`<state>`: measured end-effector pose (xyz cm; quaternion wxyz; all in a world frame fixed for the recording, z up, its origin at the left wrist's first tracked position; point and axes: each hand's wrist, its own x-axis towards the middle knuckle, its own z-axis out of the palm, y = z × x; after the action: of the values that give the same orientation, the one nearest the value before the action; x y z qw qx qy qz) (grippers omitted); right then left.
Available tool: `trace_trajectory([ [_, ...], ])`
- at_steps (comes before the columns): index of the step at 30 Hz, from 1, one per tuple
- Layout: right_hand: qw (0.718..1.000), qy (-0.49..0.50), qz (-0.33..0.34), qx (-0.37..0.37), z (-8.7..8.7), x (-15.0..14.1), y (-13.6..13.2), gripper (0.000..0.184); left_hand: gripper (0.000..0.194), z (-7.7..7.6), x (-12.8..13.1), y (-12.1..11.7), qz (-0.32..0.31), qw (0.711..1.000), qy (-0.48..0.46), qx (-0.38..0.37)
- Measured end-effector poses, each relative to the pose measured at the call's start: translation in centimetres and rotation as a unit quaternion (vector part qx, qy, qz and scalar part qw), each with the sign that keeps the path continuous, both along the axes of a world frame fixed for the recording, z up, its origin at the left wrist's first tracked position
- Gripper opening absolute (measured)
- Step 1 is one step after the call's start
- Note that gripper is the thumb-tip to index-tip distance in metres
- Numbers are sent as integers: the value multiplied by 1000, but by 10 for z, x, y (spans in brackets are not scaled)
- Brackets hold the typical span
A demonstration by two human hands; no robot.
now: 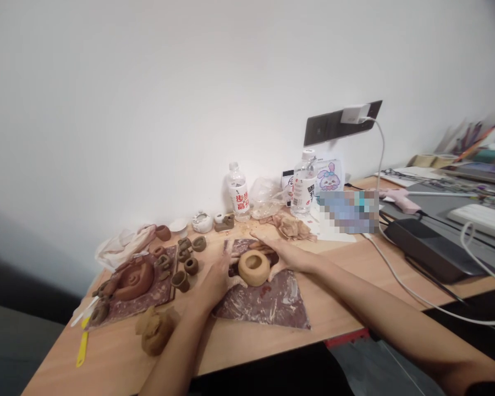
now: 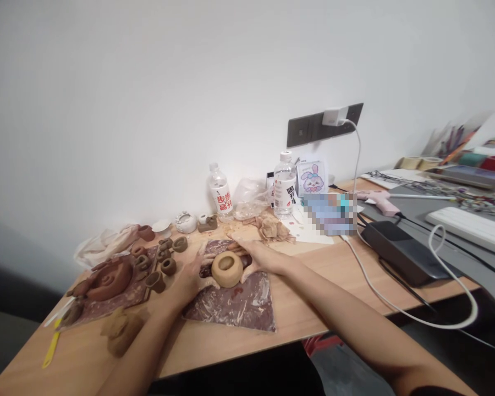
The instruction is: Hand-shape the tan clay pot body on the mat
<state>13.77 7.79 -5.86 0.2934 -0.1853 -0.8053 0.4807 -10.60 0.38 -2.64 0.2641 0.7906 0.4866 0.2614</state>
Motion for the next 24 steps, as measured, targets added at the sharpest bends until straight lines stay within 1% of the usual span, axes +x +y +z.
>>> trace_trajectory([
  [3,999,36,-21,-1,-1,-3,-4,101,79,1,3,-1,13,999,-40,-13],
  [5,999,41,-26,-12,1,-4,-7,97,77,1,2,-1,16,998,-59,-23],
  [6,999,40,-23,-22,4,-3,-8,99,78,1,1,-1,17,997,-67,-28],
  [8,998,40,-5,-51,9,1,-8,112,84,2,-1,0,16,995,-91,-44],
  [10,994,51,10,-94,13,5,-8,127,100,2,-1,-1,14,984,-160,-82],
  [11,991,62,1,-119,14,7,-9,128,109,3,0,-2,19,969,-220,-108],
  [12,985,83,-30,-147,13,8,-10,122,115,3,3,-3,35,946,-294,-131],
  [13,974,112,-80,-178,11,8,-13,110,115,3,6,-4,64,914,-373,-146],
  [14,957,145,-138,-212,7,7,-17,96,107,3,10,-5,107,877,-446,-145],
  [15,930,183,-203,-246,1,5,-23,83,92,4,15,-7,168,832,-508,-144],
  [16,906,205,-235,-285,-6,1,-30,79,76,4,20,-9,223,788,-552,-158],
  [17,893,215,-242,-314,-14,-3,-37,78,64,5,24,-11,243,775,-559,-166],
  [18,885,222,-247,-326,-22,-8,-45,77,55,6,29,-13,258,762,-565,-181],
  [19,883,228,-250,-326,-30,-14,-53,76,50,7,34,-15,283,740,-577,-200],
  [20,882,234,-262,-315,-37,-20,-61,75,46,8,38,-18,300,724,-584,-211],
  [21,882,234,-276,-303,-42,-27,-68,75,44,9,43,-20,306,715,-590,-215],
  [22,882,230,-288,-292,-46,-35,-73,74,45,10,47,-22,310,712,-593,-213],
  [24,878,229,-315,-279,-48,-49,-82,73,44,9,55,-25,313,720,-587,-199],
])
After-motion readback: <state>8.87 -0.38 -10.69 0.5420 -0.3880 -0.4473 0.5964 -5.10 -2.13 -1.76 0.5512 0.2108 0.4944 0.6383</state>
